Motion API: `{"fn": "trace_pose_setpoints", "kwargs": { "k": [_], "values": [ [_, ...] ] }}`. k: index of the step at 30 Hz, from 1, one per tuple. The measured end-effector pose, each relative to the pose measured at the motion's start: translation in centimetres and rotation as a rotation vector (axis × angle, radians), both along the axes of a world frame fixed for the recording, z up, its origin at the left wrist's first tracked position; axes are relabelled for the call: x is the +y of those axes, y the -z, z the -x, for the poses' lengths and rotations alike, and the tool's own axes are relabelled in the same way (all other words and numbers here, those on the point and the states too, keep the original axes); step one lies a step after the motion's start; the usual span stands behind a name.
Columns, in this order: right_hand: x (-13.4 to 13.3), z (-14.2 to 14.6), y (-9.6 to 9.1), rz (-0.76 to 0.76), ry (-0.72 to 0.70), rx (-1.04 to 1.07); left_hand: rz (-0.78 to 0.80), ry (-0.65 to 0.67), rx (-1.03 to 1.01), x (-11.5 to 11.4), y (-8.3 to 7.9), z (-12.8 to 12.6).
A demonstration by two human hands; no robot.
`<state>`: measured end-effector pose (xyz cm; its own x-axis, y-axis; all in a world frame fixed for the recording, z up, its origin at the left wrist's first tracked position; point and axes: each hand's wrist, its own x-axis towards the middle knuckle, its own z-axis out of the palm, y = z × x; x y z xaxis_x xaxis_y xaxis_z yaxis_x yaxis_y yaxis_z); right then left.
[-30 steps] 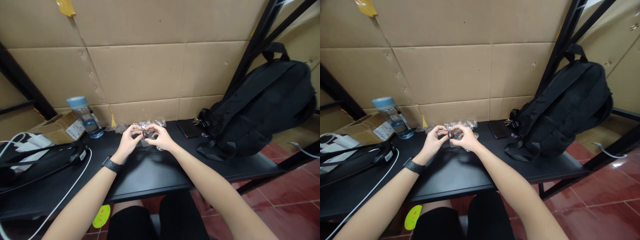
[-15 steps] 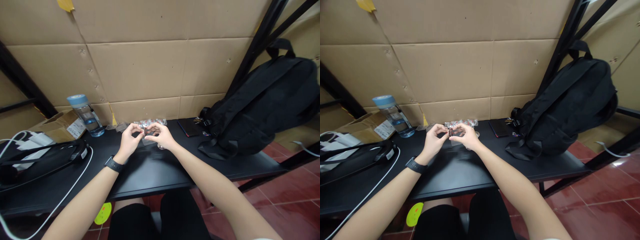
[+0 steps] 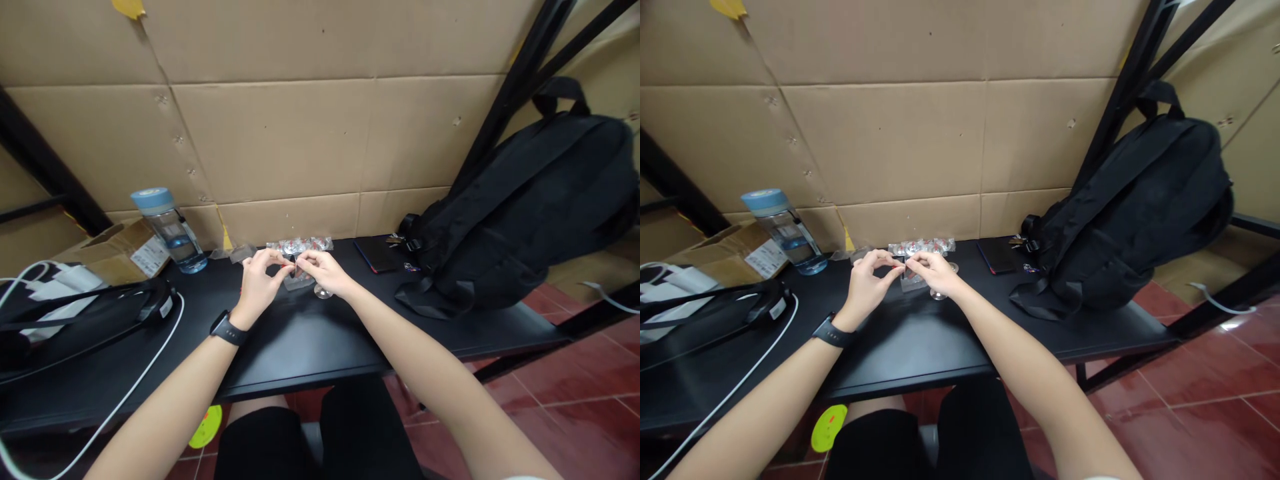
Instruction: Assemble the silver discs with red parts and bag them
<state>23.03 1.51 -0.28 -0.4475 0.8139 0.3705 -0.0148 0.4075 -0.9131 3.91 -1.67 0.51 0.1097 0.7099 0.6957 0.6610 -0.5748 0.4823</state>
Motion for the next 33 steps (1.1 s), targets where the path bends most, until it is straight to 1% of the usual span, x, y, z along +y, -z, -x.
{"fn": "trace_pose_setpoints", "kwargs": {
  "k": [6,9,12,16,18,20,22,23,27,33],
  "values": [
    [0.0,-0.4,-0.1,-0.015,-0.047,-0.004,-0.024,-0.033,0.045,-0.2,-0.2,0.1],
    [0.1,-0.5,0.0,-0.081,-0.021,-0.041,-0.024,-0.048,0.06,-0.3,-0.2,0.1],
    [-0.1,-0.5,0.0,-0.18,0.033,-0.119,-0.024,-0.046,0.053,-0.3,-0.1,0.0],
    [-0.6,-0.5,-0.4,-0.353,0.133,-0.207,-0.039,0.004,0.018,-0.3,-0.4,0.1],
    [-0.8,-0.5,-0.5,-0.386,0.148,-0.22,-0.064,0.068,-0.021,-0.4,-0.6,0.2],
    [-0.8,-0.5,-0.6,-0.371,0.136,-0.229,-0.058,0.157,-0.033,-0.5,-0.7,0.3],
    [-0.8,-0.6,-0.6,-0.346,0.123,-0.244,-0.013,0.211,0.002,-0.5,-0.7,0.2],
    [-0.7,-0.7,-0.5,-0.342,0.12,-0.253,0.014,0.212,0.024,-0.4,-0.6,0.2],
    [-0.4,-1.0,-0.4,-0.383,0.117,-0.279,0.086,0.166,0.087,0.0,-0.2,0.1],
    [0.3,-1.8,-0.3,-0.455,0.135,-0.328,0.111,0.115,0.301,0.4,-0.2,0.7]
  ]
}}
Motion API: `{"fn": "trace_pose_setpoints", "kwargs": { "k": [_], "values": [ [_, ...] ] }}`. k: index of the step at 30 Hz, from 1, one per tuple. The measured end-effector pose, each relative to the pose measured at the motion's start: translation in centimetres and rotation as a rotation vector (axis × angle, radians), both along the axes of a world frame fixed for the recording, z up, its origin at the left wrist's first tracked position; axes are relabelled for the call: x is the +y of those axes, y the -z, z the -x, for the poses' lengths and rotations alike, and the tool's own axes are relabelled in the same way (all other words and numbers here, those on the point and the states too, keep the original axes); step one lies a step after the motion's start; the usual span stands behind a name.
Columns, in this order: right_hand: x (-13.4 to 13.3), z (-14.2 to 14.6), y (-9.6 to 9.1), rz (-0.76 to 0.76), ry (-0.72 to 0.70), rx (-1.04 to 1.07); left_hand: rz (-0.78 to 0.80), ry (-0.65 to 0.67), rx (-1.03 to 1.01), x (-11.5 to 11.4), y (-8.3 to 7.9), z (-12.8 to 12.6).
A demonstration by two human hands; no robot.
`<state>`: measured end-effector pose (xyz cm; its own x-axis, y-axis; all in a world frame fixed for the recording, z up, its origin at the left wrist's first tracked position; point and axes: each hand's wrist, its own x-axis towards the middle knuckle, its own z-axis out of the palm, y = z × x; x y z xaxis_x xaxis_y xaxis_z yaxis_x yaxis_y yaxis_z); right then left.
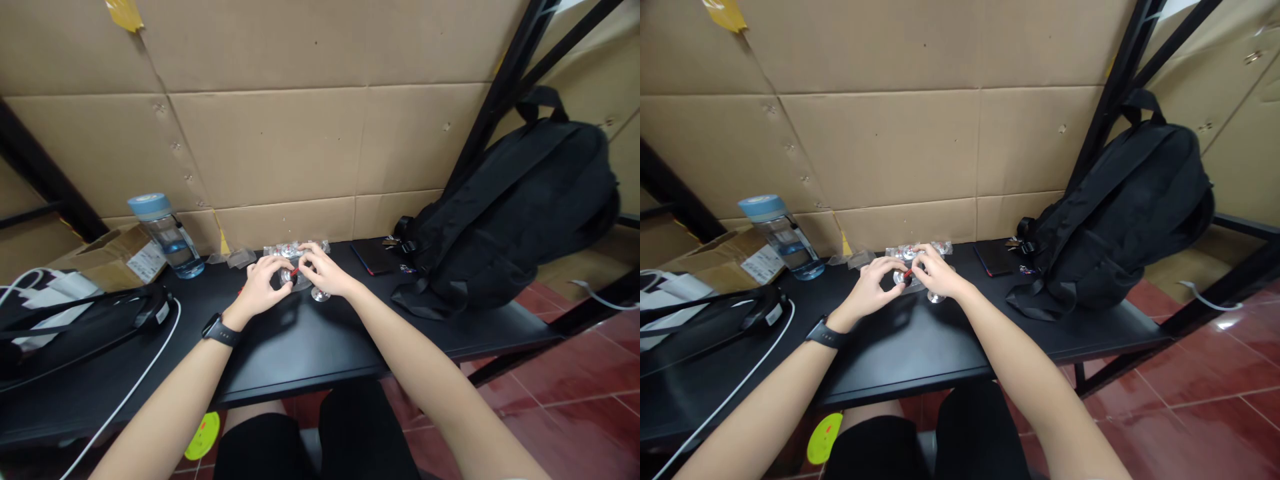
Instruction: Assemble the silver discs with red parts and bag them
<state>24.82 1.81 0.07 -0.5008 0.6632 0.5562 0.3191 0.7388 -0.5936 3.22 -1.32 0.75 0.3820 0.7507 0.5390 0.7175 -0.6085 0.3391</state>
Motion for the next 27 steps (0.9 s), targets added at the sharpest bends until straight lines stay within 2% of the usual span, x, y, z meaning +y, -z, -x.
{"fn": "trace_pose_setpoints", "kwargs": {
  "k": [9,13,17,20,22,25,27],
  "values": [
    [-0.2,0.7,0.1,0.005,-0.022,-0.09,-0.004,0.04,-0.043,1.0,1.1,0.0],
    [0.2,-0.4,-0.3,-0.037,-0.001,-0.214,0.015,-0.01,-0.012,1.4,0.9,0.4],
    [0.7,-2.6,-0.8,0.098,0.15,-0.521,0.073,-0.058,0.043,0.9,0.2,0.7],
    [0.9,-3.6,-1.0,0.258,0.129,-0.657,0.104,-0.108,0.055,0.7,0.0,0.7],
    [0.9,-3.9,-1.0,0.299,0.111,-0.677,0.116,-0.124,0.06,0.6,-0.1,0.6],
    [0.9,-3.9,-1.2,0.267,0.136,-0.662,0.128,-0.119,0.058,0.6,-0.1,0.5],
    [0.8,-3.6,-1.3,0.232,0.098,-0.598,0.143,-0.124,0.041,0.5,-0.1,0.3]
  ]
}}
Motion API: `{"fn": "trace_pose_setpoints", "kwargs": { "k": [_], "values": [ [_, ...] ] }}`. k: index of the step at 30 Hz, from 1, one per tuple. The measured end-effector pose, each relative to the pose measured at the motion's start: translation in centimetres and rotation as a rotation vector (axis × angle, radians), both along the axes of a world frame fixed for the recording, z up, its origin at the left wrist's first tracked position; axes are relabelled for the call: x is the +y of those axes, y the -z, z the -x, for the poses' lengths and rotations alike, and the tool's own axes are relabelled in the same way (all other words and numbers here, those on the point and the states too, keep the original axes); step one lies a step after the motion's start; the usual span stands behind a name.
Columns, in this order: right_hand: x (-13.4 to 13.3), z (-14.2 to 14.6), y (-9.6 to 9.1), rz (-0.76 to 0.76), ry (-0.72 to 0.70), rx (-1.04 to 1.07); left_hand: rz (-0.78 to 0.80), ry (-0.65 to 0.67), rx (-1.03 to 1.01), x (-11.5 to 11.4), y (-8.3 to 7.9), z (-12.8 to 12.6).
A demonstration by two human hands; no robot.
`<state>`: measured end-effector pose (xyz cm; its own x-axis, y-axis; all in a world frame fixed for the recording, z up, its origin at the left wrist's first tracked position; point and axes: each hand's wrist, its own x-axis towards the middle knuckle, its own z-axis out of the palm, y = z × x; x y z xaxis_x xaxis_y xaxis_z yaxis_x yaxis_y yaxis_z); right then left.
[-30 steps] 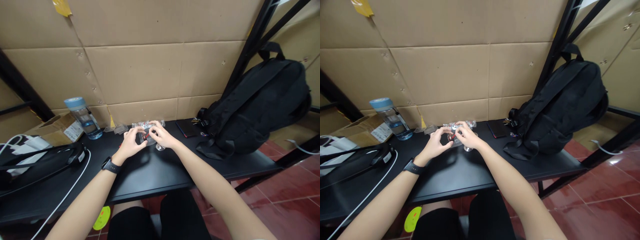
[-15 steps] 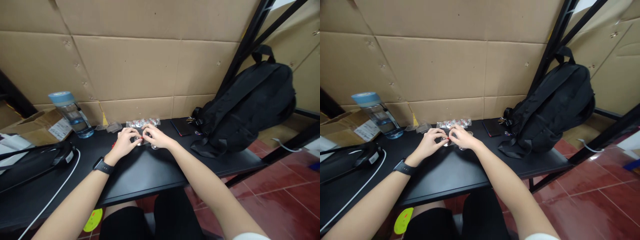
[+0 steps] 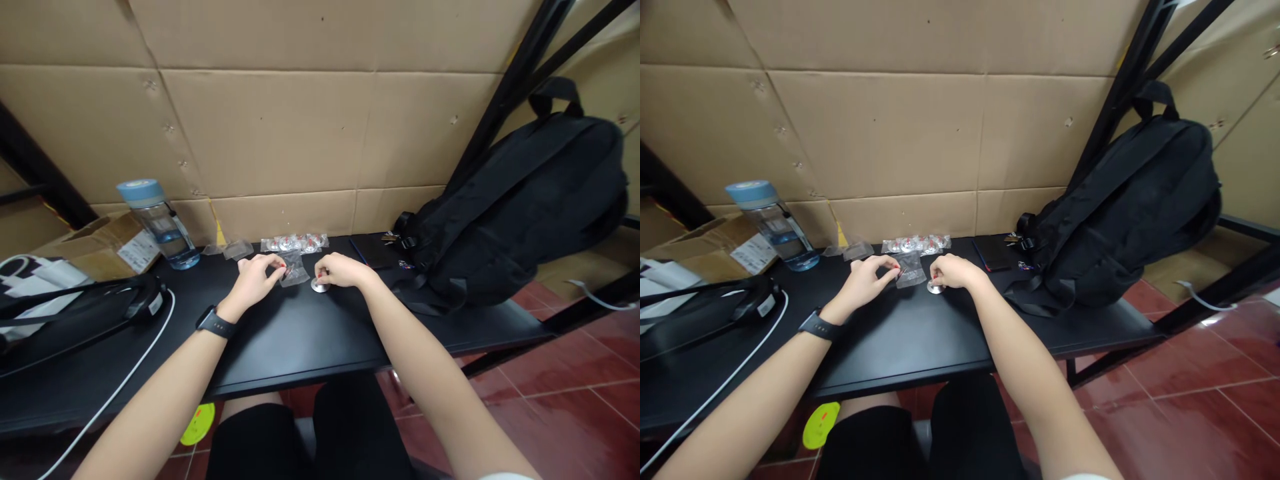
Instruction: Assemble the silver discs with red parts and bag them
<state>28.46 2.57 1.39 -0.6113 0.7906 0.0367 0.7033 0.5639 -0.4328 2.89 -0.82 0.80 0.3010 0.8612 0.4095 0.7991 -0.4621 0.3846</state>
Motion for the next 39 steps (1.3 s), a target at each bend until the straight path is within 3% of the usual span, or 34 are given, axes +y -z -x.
{"fn": "trace_pose_setpoints", "kwargs": {
  "k": [4,10,14,20,25,28,33,36,39],
  "values": [
    [-0.3,1.5,0.3,0.007,-0.075,0.345,0.045,-0.041,-0.084,-0.1,0.1,-0.2],
    [-0.4,4.8,2.6,0.138,0.006,0.797,0.062,0.021,-0.254,0.5,0.9,-0.1],
    [-0.4,5.5,3.2,0.286,0.026,0.922,0.058,0.082,-0.335,1.0,1.4,0.1],
    [-0.6,5.4,2.6,0.411,0.022,1.014,0.122,0.125,-0.462,1.2,1.8,-0.2],
    [-0.9,5.2,2.2,0.398,0.029,0.936,0.141,0.103,-0.484,1.3,1.9,-0.3],
    [-0.9,5.2,2.5,0.274,0.022,0.837,0.148,0.085,-0.433,1.0,1.7,-0.3],
    [-0.2,4.5,2.7,-0.019,0.115,0.645,0.101,-0.035,0.018,0.4,1.5,0.3],
    [0.0,3.2,1.9,-0.113,0.104,0.444,0.141,0.075,0.232,0.3,1.9,0.9],
    [-0.1,2.1,1.0,-0.114,0.069,0.271,0.199,0.15,0.306,0.4,2.2,1.1]
  ]
}}
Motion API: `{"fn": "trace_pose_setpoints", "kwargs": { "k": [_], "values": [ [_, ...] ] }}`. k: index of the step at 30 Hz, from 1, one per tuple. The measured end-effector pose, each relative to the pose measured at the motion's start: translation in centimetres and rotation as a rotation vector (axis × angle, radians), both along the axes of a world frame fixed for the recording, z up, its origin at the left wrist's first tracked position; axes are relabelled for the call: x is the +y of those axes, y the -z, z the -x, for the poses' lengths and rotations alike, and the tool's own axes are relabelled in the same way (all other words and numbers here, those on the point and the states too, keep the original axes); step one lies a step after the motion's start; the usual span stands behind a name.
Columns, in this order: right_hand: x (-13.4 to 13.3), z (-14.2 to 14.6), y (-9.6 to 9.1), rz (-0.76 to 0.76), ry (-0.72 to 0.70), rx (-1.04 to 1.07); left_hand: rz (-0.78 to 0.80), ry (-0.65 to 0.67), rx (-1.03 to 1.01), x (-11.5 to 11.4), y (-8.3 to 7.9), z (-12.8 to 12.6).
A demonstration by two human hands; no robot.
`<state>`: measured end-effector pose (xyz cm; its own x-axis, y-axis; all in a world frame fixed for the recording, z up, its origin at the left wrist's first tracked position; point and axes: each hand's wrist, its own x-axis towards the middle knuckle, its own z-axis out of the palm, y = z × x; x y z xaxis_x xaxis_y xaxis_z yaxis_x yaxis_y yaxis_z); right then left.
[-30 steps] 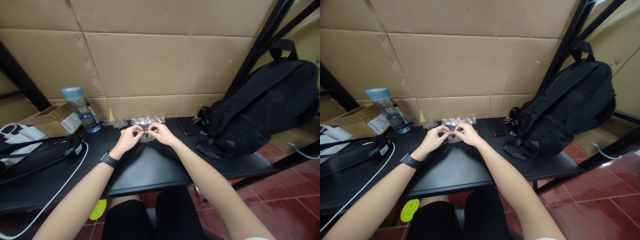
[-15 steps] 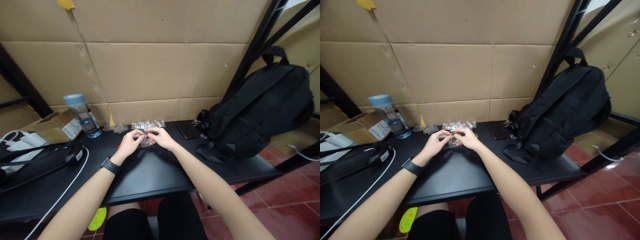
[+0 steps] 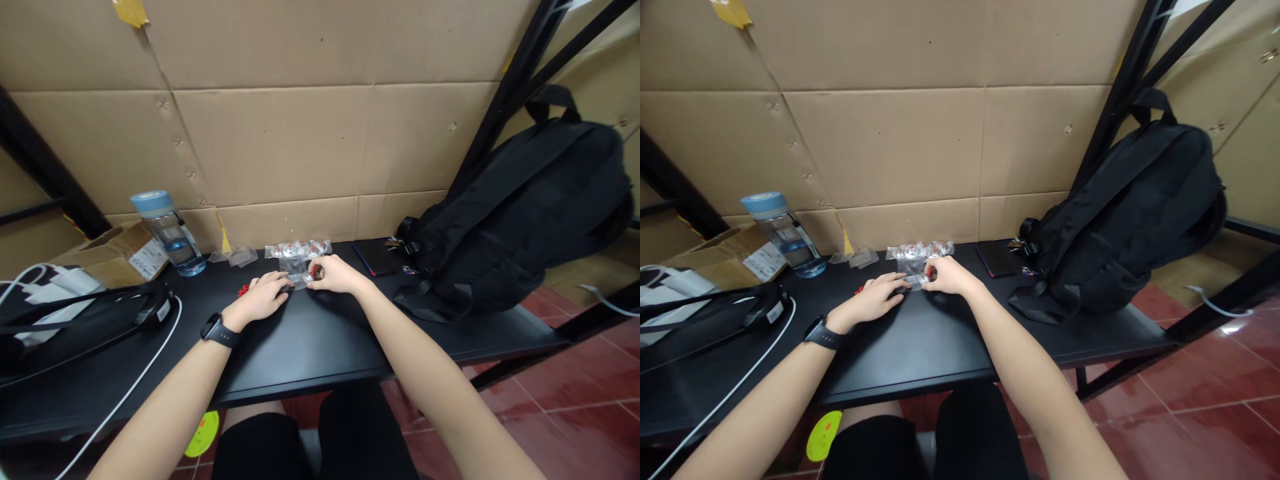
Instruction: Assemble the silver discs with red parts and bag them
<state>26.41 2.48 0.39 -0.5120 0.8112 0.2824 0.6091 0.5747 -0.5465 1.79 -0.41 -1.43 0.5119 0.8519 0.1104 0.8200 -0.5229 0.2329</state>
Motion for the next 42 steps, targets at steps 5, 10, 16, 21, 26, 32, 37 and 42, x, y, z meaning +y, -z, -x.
{"fn": "trace_pose_setpoints", "kwargs": {
  "k": [5,10,16,21,26,32,37,42],
  "values": [
    [-0.3,-0.5,-0.4,0.047,-0.05,-0.152,0.099,0.032,0.019,-0.4,-0.4,-0.3],
    [-0.4,-0.6,-0.5,0.061,-0.077,-0.229,0.182,0.089,0.022,-1.1,-0.8,-0.5],
    [-0.2,-0.3,-0.2,0.076,-0.099,-0.144,0.203,0.108,0.033,-1.1,-0.9,-0.5],
    [0.3,0.6,0.9,0.151,-0.121,0.001,0.216,0.114,0.041,-1.0,-0.8,-0.5],
    [1.1,1.4,2.0,-0.055,-0.028,-0.031,0.202,0.139,0.051,-0.9,-0.9,-0.4],
    [0.9,3.3,2.9,-0.176,0.203,-0.102,0.172,0.163,0.052,-1.0,-1.0,-0.3],
    [1.0,3.6,3.1,-0.193,0.197,-0.082,0.164,0.145,0.045,-0.8,-1.5,-0.1],
    [1.8,1.1,2.2,-0.061,-0.09,0.161,-0.041,0.019,-0.117,-0.4,-1.6,0.4]
  ]
}}
